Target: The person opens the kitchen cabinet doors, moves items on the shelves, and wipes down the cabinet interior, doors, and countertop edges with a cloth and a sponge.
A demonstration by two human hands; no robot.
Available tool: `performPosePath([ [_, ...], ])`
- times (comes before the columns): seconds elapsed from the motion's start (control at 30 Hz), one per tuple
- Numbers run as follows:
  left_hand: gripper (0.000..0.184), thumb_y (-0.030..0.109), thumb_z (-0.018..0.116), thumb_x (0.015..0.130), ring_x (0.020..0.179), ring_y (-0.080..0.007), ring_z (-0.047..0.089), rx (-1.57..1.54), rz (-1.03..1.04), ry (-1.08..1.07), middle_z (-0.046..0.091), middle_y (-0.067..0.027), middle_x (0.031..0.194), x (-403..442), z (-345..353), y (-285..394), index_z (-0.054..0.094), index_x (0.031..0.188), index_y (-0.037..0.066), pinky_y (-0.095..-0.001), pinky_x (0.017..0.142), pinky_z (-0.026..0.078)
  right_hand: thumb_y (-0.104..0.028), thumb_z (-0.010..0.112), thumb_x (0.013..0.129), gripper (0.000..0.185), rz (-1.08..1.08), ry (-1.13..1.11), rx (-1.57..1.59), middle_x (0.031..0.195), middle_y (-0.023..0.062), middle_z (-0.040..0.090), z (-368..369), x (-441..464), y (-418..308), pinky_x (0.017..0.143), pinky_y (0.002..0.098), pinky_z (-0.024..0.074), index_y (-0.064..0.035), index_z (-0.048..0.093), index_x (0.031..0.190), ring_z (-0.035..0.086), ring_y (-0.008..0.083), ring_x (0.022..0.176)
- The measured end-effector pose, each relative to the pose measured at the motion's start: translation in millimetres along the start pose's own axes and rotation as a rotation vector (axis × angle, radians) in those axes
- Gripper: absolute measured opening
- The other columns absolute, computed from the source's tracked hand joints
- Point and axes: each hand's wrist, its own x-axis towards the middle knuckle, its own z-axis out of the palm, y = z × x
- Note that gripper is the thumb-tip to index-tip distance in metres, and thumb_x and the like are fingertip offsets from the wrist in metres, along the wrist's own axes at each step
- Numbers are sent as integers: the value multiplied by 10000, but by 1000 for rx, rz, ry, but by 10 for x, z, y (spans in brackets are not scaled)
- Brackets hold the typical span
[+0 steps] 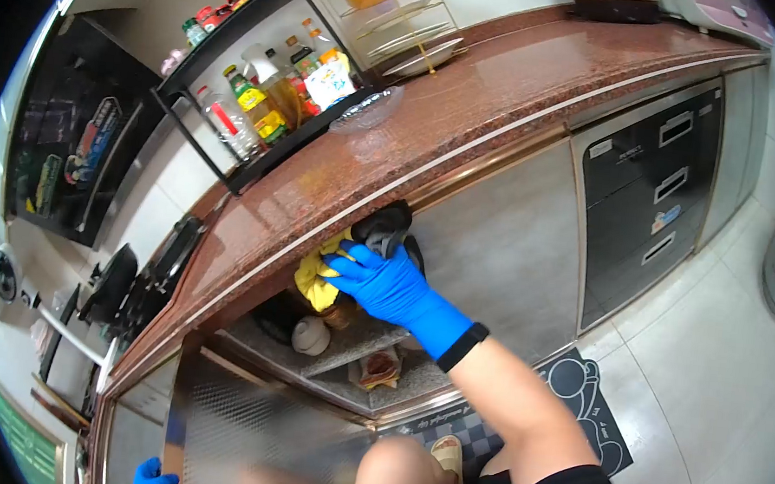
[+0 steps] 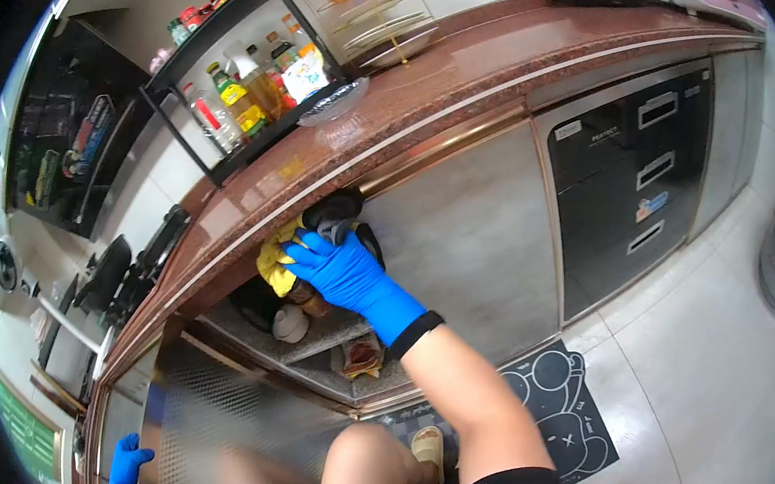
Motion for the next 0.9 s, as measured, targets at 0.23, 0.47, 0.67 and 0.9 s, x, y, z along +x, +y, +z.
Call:
performPosePath([
  [0.23,325,68,607,638,764,-129,590,-317,-39,-134,632,-46,849,336,-207,-772,618,951,-20,-252,719,466,-91,658,630,332,119,-36,-321,947,100,526,-1067,-372,1544,751,434,434,-164,581,945,502,303,946],
  [0.47,222,124,666,691,779,-178,621,-598,-8,-278,648,-80,861,1,399,426,606,856,-13,-291,721,496,-14,590,674,356,332,-43,-448,1069,152,547,-1448,-259,1578,907,442,383,-104,608,1018,471,366,1036],
  [0.67,383,232,601,806,928,-216,593,-781,53,-326,607,-117,1063,92,755,498,564,1107,-2,-343,843,460,-139,467,889,162,967,24,752,798,75,566,-1556,-649,542,731,302,454,-14,568,867,553,152,806],
  [0.9,472,172,589,837,1129,-244,506,-1134,18,-518,531,-144,1220,127,1018,764,460,1252,-14,-366,968,393,58,454,787,337,1107,-265,492,1070,154,557,-2094,-2000,-298,899,340,419,-49,554,1091,540,285,1046],
])
